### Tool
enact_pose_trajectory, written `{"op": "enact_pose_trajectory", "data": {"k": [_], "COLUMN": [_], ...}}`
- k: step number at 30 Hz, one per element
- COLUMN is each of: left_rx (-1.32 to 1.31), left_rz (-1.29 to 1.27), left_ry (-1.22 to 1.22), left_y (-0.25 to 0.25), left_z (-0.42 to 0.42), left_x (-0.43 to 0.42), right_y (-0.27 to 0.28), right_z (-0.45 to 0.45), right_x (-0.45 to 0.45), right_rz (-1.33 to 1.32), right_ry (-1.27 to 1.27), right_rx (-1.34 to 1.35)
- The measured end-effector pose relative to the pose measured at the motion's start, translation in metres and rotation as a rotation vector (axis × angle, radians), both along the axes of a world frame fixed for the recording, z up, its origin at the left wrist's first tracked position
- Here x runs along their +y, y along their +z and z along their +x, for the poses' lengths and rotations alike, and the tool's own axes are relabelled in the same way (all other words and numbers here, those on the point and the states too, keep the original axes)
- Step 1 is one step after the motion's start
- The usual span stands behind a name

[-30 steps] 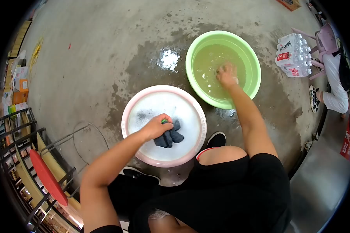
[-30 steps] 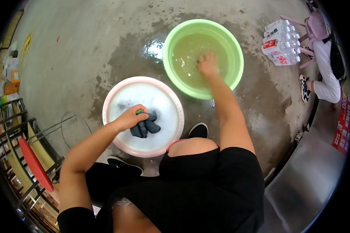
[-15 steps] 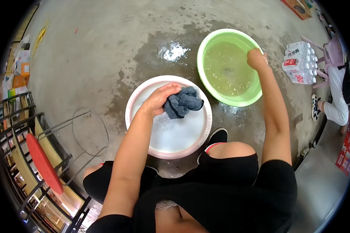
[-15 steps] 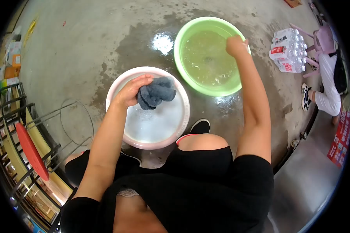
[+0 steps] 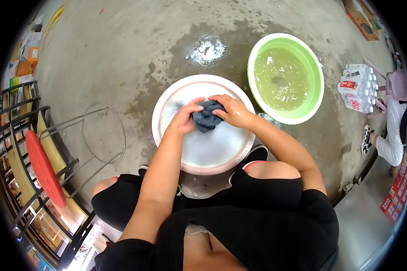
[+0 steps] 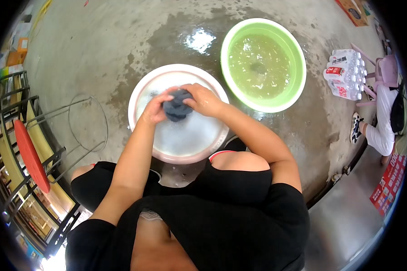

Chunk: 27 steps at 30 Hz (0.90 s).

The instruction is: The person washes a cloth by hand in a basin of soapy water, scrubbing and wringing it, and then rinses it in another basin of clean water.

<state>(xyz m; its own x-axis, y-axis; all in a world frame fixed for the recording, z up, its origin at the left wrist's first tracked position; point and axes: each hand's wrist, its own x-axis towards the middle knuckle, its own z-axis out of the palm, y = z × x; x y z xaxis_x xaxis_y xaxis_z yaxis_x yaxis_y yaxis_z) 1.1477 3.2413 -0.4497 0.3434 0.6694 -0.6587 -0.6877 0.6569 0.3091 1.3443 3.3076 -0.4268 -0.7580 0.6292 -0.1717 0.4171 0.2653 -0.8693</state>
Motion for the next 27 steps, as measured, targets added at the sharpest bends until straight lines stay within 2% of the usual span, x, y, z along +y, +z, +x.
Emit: {"op": "enact_pose_trajectory", "data": {"k": [1,3,4,5,7,8,9,11,12,13,15,17,18,19,20,21,22,23,24,25,27], "left_rx": [0.004,0.432,0.527,0.529,0.745,0.736,0.739,0.428,0.303,0.306,0.037,0.095,-0.142,-0.376,-0.303,-0.172,-0.005,0.161,0.159,0.091,0.022], "left_rz": [-0.002,-0.076,-0.231,-0.238,-0.365,-0.420,-0.426,-0.507,-0.432,-0.434,-0.395,-0.328,-0.281,-0.230,-0.218,-0.213,-0.165,-0.113,-0.114,-0.141,-0.168], "left_ry": [0.005,-0.048,0.007,0.011,-0.048,0.083,0.089,0.272,0.316,0.315,0.393,0.411,0.325,0.237,0.439,0.481,0.434,0.383,0.380,0.360,0.337], "left_y": [-0.007,-0.020,-0.039,-0.043,-0.044,-0.035,-0.039,-0.054,-0.059,-0.053,-0.027,-0.020,-0.023,-0.025,-0.009,0.004,0.014,0.019,0.004,-0.023,-0.028], "left_z": [-0.002,0.000,0.001,0.001,-0.001,0.007,0.005,0.002,0.005,0.006,0.011,0.009,0.003,0.001,0.014,0.022,0.026,0.028,0.029,0.030,0.029], "left_x": [-0.004,-0.016,-0.022,-0.026,-0.032,-0.035,-0.039,-0.049,-0.053,-0.052,-0.045,-0.038,-0.037,-0.038,-0.029,-0.023,-0.023,-0.023,-0.025,-0.030,-0.032], "right_y": [-0.021,-0.050,-0.050,-0.049,-0.053,-0.048,-0.053,-0.070,-0.075,-0.061,-0.024,0.005,0.023,0.022,0.031,0.034,0.038,0.034,0.029,0.023,0.008], "right_z": [-0.002,-0.005,-0.012,-0.018,-0.028,-0.031,-0.032,-0.035,-0.034,-0.036,-0.041,-0.042,-0.043,-0.044,-0.046,-0.047,-0.048,-0.049,-0.050,-0.050,-0.052], "right_x": [-0.005,-0.017,-0.029,-0.040,-0.046,-0.036,-0.028,-0.016,-0.013,-0.013,-0.029,-0.041,-0.046,-0.058,-0.063,-0.069,-0.074,-0.081,-0.085,-0.088,-0.089], "right_rz": [-0.002,0.219,0.187,0.227,0.136,-0.010,-0.045,-0.084,-0.041,-0.375,-0.129,-0.056,-0.177,-0.203,-0.127,-0.092,-0.057,0.095,0.248,0.246,0.426], "right_ry": [0.005,-0.170,-0.233,-0.213,0.017,0.137,0.240,0.426,0.460,0.087,-0.038,0.057,0.090,0.040,0.102,0.132,0.161,0.208,0.255,0.251,0.225], "right_rx": [0.004,-0.153,-0.280,-0.362,-0.479,-0.548,-0.583,-0.628,-0.571,-0.428,0.187,0.280,0.207,0.317,0.290,0.275,0.261,0.231,0.198,0.195,0.194]}}
